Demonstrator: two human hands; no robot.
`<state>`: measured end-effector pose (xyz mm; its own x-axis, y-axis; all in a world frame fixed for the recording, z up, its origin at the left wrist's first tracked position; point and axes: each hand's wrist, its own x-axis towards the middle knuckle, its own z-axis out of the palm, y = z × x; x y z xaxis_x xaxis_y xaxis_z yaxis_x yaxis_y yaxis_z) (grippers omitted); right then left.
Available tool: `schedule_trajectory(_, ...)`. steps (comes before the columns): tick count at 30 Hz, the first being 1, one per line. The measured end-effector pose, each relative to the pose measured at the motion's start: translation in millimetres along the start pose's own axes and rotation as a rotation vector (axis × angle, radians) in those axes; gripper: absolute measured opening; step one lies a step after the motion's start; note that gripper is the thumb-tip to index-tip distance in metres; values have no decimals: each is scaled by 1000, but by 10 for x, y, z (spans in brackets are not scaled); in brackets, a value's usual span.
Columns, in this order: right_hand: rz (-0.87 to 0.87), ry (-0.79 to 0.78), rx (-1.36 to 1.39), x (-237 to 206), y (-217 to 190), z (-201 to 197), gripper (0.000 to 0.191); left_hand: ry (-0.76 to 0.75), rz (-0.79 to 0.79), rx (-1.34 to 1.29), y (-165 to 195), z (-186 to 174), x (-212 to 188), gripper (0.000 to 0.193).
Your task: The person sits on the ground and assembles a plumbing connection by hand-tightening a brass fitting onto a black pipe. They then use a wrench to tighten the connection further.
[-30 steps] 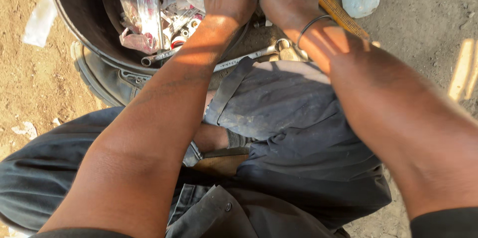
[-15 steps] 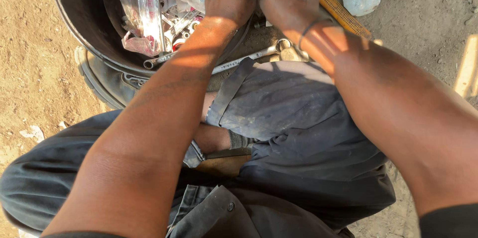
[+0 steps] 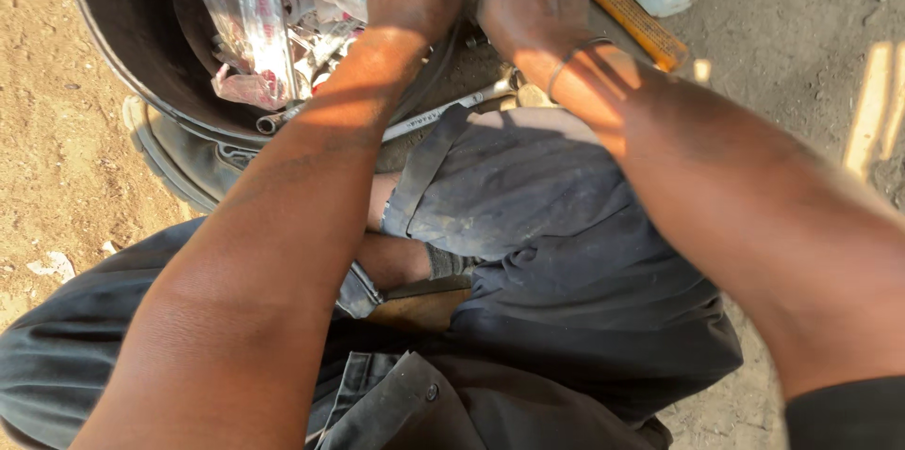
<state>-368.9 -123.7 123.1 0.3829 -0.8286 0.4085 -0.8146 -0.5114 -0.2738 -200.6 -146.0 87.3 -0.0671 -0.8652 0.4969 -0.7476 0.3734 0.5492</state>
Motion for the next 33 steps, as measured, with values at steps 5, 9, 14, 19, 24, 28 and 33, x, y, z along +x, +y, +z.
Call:
schedule_trajectory(5,-43,26,-34,148,17,85,9,40,-35,-29,72,-21,25,16)
schedule_trajectory(9,-67,-36,-112,10,57,-79,20,-8,-195,-39,132,-4,34,15)
schedule_trajectory(14,21,-153,-97,-29,24,-171,22,41,-111,-100,175,-46,37,16)
schedule_trajectory(19,2,-101,-59,217,-5,-54,14,106,-42,-131,178,-87,54,14)
schedule_trajectory(24,-155,7,19,110,62,-160,14,50,-161,-118,192,-31,34,10)
schedule_trajectory(28,33,-178,-114,-20,67,-245,20,126,-100,-167,196,-21,24,12)
schedule_trajectory(33,-34,-74,-65,128,-17,-186,21,101,-27,-87,208,-65,36,13)
